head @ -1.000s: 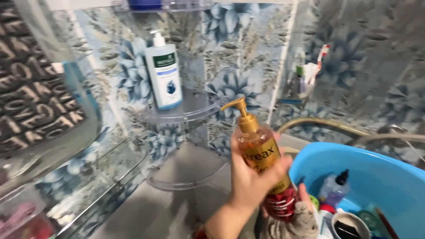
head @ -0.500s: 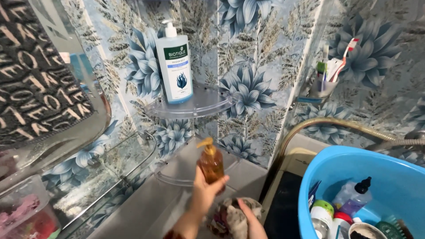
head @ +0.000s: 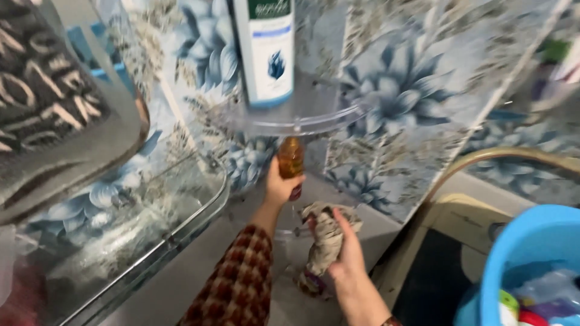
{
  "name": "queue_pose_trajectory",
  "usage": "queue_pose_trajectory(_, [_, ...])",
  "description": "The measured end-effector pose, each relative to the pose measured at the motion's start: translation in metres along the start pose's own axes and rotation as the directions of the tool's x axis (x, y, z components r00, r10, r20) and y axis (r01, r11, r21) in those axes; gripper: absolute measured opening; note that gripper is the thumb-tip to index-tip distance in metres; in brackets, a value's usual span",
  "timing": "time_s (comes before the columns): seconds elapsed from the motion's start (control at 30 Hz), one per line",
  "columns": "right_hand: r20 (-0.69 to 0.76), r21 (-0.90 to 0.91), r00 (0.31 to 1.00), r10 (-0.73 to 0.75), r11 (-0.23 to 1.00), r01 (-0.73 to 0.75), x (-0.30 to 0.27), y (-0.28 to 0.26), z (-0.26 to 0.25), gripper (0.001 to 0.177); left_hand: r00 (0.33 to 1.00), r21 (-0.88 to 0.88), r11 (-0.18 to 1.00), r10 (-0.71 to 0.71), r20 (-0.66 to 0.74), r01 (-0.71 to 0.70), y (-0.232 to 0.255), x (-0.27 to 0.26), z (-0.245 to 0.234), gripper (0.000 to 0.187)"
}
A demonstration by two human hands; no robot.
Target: Organizing and cleaning bathroom products by wiping them and placing them on a corner shelf.
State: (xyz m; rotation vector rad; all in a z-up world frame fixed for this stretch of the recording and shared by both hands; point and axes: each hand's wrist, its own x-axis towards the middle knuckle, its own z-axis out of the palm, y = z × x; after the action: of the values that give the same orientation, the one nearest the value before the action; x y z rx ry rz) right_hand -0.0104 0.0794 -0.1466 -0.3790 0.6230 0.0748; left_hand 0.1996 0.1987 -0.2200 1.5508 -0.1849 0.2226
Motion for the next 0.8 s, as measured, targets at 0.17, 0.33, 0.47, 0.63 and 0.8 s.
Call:
queue_pose_trajectory(0.17, [-0.053, -0.110, 0.998, -0.045, 0.993, 0.039, 0.007, -0.002, 0.004, 0.054, 1.000, 0.063, 0.998, -0.027, 0.001, 0.027, 0.007, 0.026, 0.003, 0.078])
queue_pose_trajectory(0.33, [0.041, -0.036, 0.993, -0.114, 0.993, 0.116, 0.070, -0.004, -0.034, 0.054, 0.986, 0.198, 0.966, -0.157, -0.058, 0.166, -0.027, 0.045, 0.006, 0.098])
queue_pose_trajectory(0.47, [0.044, 0.014, 0.990, -0.132, 0.991, 0.132, 0.070, 0.001, -0.032, 0.050, 0.984, 0.246, 0.952, -0.170, -0.061, 0.180, -0.047, 0.044, 0.005, 0.102])
queue_pose_trajectory(0.63, [0.007, -0.038, 0.984, -0.180, 0.983, 0.180, 0.012, 0.004, -0.007, 0.058, 0.938, 0.031, 0.984, -0.157, -0.309, 0.175, 0.034, -0.045, 0.001, 0.114])
queue_pose_trajectory(0.8, [-0.098, -0.005, 0.977, -0.191, 0.981, 0.192, -0.114, -0.010, 0.018, 0.034, 0.968, -0.048, 0.994, -0.109, -0.225, 0.101, -0.010, -0.115, 0.051, 0.087])
